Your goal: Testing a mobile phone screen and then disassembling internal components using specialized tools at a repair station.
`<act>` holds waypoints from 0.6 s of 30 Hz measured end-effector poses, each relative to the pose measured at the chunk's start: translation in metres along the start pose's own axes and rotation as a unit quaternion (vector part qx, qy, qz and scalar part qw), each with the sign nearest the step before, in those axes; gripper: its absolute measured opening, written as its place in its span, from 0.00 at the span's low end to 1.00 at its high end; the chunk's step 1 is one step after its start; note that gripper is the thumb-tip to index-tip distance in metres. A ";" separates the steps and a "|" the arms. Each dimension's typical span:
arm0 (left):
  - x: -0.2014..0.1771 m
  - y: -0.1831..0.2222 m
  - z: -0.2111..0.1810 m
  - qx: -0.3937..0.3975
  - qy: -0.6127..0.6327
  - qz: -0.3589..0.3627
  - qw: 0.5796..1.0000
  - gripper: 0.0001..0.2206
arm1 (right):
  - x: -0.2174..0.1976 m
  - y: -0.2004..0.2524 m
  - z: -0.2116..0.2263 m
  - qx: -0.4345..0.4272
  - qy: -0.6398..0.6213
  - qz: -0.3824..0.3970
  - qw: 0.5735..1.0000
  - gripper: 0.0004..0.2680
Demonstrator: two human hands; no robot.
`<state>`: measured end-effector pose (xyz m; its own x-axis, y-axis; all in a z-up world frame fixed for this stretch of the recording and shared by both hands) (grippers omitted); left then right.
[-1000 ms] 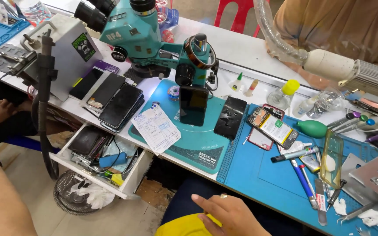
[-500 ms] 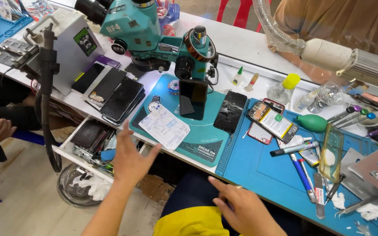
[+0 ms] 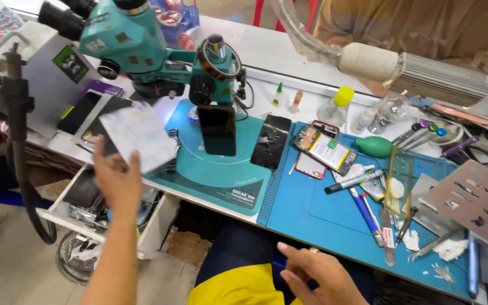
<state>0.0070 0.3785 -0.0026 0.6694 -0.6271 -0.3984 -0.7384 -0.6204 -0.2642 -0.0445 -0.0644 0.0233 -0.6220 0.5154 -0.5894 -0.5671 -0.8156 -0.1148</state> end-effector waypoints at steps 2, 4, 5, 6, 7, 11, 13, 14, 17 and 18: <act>-0.020 -0.057 0.013 0.069 -0.079 -0.012 0.994 0.25 | -0.008 0.025 -0.018 0.055 -0.008 -0.097 0.994 0.22; -0.025 -0.109 0.034 -0.009 -0.036 0.020 0.999 0.25 | -0.014 0.044 -0.029 0.074 -0.013 -0.146 0.986 0.21; -0.027 -0.136 0.046 -0.093 -0.002 0.043 0.995 0.24 | -0.017 0.052 -0.035 0.083 -0.022 -0.184 0.979 0.19; -0.027 -0.142 0.036 -0.085 0.002 0.052 0.995 0.24 | -0.019 0.058 -0.035 0.088 -0.018 -0.195 0.977 0.19; -0.030 -0.146 0.028 -0.117 -0.050 0.045 0.991 0.26 | -0.022 0.063 -0.036 0.102 -0.024 -0.213 0.971 0.19; -0.029 -0.155 0.018 -0.068 -0.242 0.015 0.968 0.36 | -0.026 0.078 -0.040 0.165 -0.083 -0.203 0.962 0.13; -0.020 -0.132 0.014 0.027 -0.252 -0.014 0.967 0.32 | -0.009 0.078 -0.064 0.209 -0.036 -0.079 0.974 0.10; -0.017 -0.119 0.010 0.123 -0.259 -0.044 0.957 0.29 | 0.004 0.078 -0.077 0.244 0.009 0.050 0.969 0.08; 0.018 -0.019 -0.070 0.307 -0.147 -0.043 0.939 0.22 | 0.071 0.089 -0.149 0.390 0.059 0.260 0.881 0.13; 0.033 0.007 -0.066 0.309 -0.149 -0.039 0.939 0.22 | 0.096 0.100 -0.173 0.391 0.055 0.259 0.882 0.13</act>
Point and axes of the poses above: each hand's wrist, its own y-axis away from the middle knuckle, its own x-axis out of the palm, z = x × y, the point moved 3 cm from there along -y, towards the middle knuckle, and after that the axes turned 12 degrees about z, right-handed, at the moved point
